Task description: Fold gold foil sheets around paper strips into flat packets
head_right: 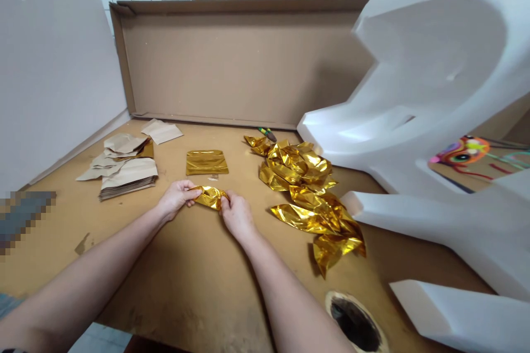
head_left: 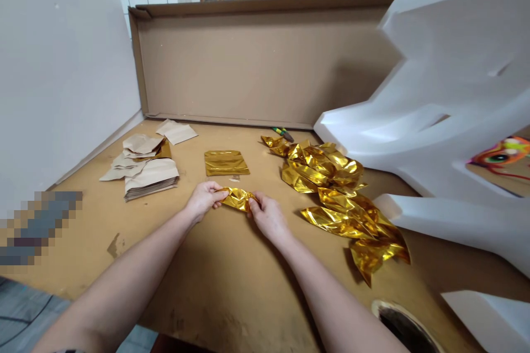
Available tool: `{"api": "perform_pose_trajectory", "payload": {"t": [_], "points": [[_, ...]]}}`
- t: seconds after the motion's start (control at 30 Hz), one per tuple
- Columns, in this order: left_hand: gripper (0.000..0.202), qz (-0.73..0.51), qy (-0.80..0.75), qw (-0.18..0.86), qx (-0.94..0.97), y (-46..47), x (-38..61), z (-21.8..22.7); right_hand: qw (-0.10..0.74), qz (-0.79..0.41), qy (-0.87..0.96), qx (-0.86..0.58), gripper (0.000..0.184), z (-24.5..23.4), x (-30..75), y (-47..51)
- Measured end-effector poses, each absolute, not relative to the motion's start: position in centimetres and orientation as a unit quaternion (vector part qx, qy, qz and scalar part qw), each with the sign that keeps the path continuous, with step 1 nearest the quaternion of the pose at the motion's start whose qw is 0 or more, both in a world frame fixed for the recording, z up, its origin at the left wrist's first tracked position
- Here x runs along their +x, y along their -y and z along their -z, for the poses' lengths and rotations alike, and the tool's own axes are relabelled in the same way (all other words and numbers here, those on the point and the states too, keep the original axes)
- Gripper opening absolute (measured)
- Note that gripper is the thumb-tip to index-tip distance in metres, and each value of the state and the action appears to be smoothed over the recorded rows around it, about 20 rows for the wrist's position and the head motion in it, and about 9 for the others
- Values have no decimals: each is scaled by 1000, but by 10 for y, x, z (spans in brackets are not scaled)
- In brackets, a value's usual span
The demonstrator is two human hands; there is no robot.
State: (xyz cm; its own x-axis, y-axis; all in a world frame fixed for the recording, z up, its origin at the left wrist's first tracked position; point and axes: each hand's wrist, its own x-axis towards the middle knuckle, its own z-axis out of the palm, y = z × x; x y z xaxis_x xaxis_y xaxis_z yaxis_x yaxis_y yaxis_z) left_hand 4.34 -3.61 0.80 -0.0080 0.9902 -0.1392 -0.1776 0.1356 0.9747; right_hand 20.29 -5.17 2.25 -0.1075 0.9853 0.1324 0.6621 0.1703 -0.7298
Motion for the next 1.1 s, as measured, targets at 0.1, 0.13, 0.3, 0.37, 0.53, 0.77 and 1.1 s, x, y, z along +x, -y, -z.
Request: {"api": "perform_pose_trajectory", "payload": {"t": [0.1,0.13,0.3,0.37,0.53,0.77,1.1], "points": [[23,-516,-482,567,424,36,42,-8,343,-307,672,-580,13,-19,206,48],[23,-518,-478,566,428,36,41,-8,356,-326,658,-577,13,-19,208,47],[23,-527,-475,553,437,35,33,-4,412,-394,604,-558,21,-18,212,45],[24,-529,-476,549,438,34,31,-3,426,-405,594,-549,23,-19,212,45],[24,-535,-480,540,439,33,30,-1,432,-410,588,-546,21,-19,212,46],[21,-536,-490,533,435,33,29,-2,434,-423,572,-553,12,-15,210,44],[22,-545,-493,523,432,32,30,-1,428,-413,597,-538,17,-15,213,45]]}}
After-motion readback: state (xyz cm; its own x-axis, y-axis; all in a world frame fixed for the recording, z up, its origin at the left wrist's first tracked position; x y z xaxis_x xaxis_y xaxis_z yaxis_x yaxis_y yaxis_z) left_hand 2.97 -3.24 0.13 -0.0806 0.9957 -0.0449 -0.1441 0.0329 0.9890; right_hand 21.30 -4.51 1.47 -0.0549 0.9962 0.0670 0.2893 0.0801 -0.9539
